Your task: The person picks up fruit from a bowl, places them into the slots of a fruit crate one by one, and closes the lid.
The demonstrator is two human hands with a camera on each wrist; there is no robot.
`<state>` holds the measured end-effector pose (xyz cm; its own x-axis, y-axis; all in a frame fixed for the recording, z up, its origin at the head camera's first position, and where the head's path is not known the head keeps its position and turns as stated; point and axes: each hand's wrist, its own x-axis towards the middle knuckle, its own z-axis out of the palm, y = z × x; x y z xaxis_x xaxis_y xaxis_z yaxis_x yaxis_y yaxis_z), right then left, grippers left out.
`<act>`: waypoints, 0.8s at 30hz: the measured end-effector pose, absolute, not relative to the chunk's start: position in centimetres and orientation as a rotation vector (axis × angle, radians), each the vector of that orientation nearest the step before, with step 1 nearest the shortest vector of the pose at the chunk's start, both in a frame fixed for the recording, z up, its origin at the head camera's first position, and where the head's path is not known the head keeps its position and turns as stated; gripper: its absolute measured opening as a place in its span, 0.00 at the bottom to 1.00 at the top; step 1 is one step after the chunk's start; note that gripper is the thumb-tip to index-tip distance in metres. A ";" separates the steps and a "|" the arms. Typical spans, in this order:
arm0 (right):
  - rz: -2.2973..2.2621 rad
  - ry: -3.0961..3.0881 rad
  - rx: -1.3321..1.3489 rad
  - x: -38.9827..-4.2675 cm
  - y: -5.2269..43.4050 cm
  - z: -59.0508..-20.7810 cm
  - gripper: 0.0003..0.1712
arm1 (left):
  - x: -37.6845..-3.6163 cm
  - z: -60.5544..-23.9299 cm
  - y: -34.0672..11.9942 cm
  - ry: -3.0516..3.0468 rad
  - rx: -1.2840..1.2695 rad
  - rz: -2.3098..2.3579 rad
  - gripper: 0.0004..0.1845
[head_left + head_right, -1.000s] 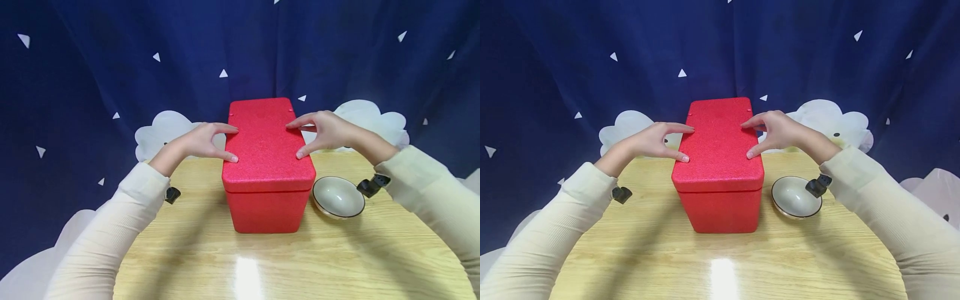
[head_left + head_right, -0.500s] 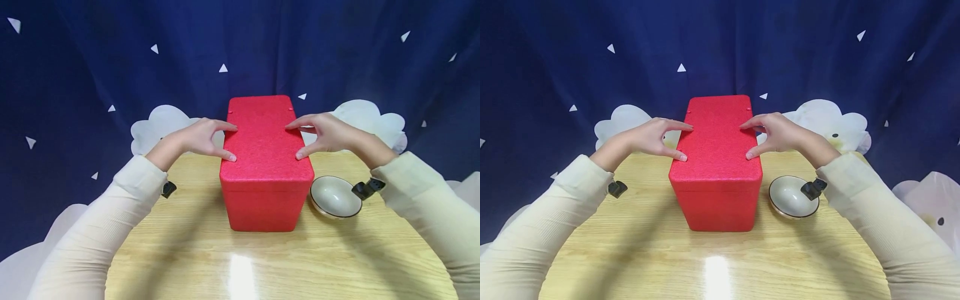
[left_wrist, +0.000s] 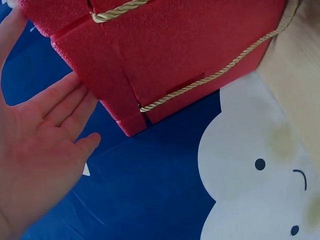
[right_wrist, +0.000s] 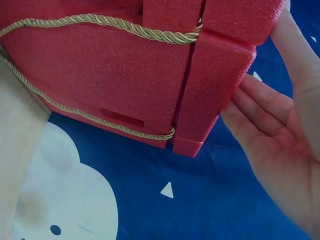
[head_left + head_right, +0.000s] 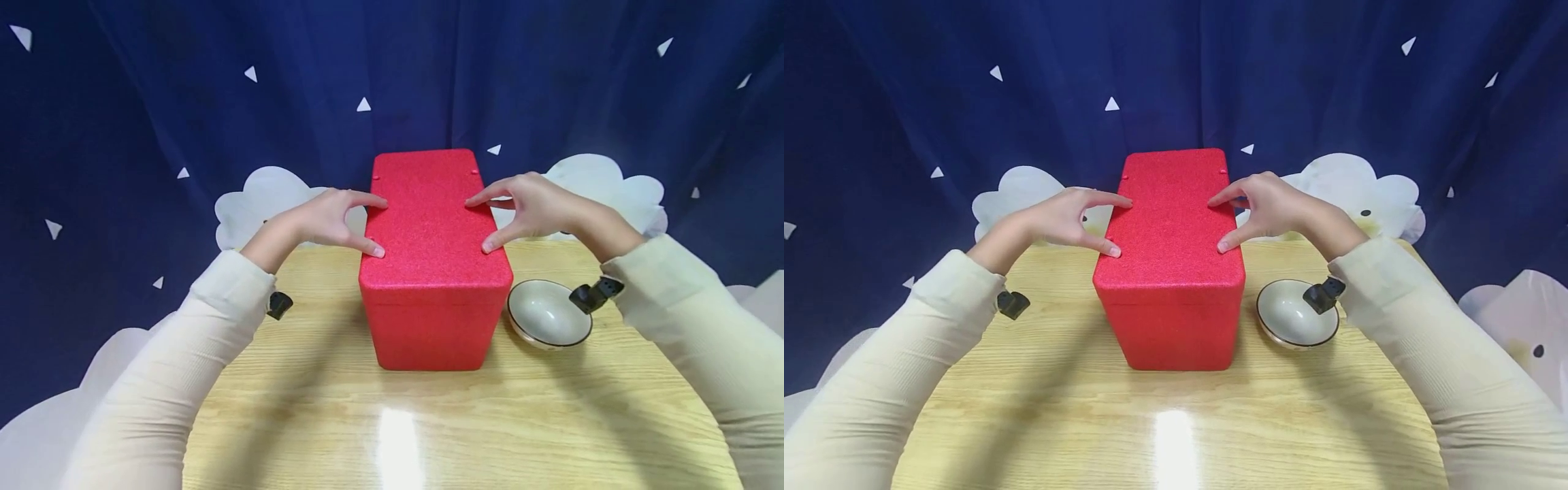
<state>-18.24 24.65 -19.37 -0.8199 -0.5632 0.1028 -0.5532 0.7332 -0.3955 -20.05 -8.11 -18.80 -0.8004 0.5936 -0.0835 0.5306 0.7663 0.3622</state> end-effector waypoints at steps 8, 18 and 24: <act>-0.731 2.870 -0.945 -18.0 25.2 -20.3 0.40 | -20.0 -20.2 -8.2 2.772 0.966 0.539 0.45; -0.729 2.912 -1.021 -17.4 26.3 -21.0 0.39 | -19.5 -21.7 -7.7 2.737 1.021 0.710 0.44; -1.077 2.921 -1.069 -16.6 27.4 -22.4 0.35 | -19.0 -21.9 -8.6 2.842 1.113 0.771 0.38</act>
